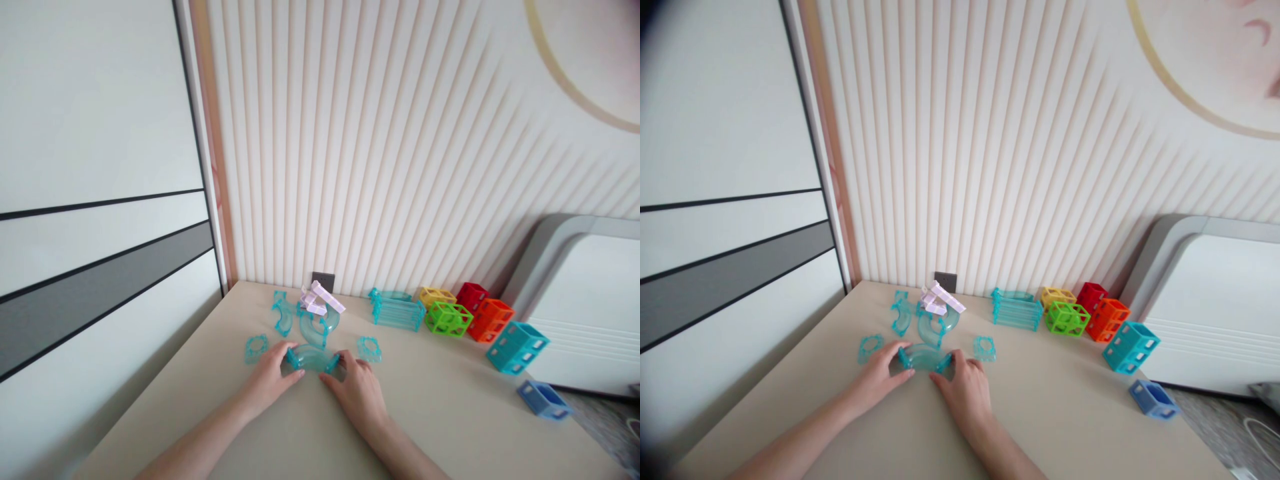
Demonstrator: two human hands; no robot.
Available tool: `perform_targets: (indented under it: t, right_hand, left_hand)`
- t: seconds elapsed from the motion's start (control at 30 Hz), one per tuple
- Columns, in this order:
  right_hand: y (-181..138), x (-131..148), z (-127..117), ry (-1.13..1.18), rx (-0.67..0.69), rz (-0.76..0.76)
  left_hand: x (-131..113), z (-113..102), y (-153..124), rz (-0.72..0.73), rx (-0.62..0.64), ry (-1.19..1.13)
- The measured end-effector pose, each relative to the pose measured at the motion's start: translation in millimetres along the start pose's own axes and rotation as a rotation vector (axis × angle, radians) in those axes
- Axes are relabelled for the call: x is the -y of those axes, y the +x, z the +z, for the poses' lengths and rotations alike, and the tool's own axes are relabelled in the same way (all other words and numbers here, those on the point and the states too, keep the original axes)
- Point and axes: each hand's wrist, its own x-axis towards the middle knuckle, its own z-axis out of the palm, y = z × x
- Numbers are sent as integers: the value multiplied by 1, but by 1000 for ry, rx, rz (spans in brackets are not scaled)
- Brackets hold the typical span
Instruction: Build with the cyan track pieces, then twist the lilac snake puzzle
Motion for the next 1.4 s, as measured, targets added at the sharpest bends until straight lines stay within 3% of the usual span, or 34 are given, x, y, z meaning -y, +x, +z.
perform_targets:
  t: [0.37, 0.87, 1.4]
  right_hand:
    - [-4, 1, -5, -85, -65, -118]
    - [-2, -1, -8, -139, -59, -91]
    - [-3, -1, -13, -161, -41, -100]
  left_hand:
    - [14, 11, 0, 29, -39, 97]
    - [12, 11, -2, -14, -75, 287]
    - [6, 7, -4, -33, -108, 243]
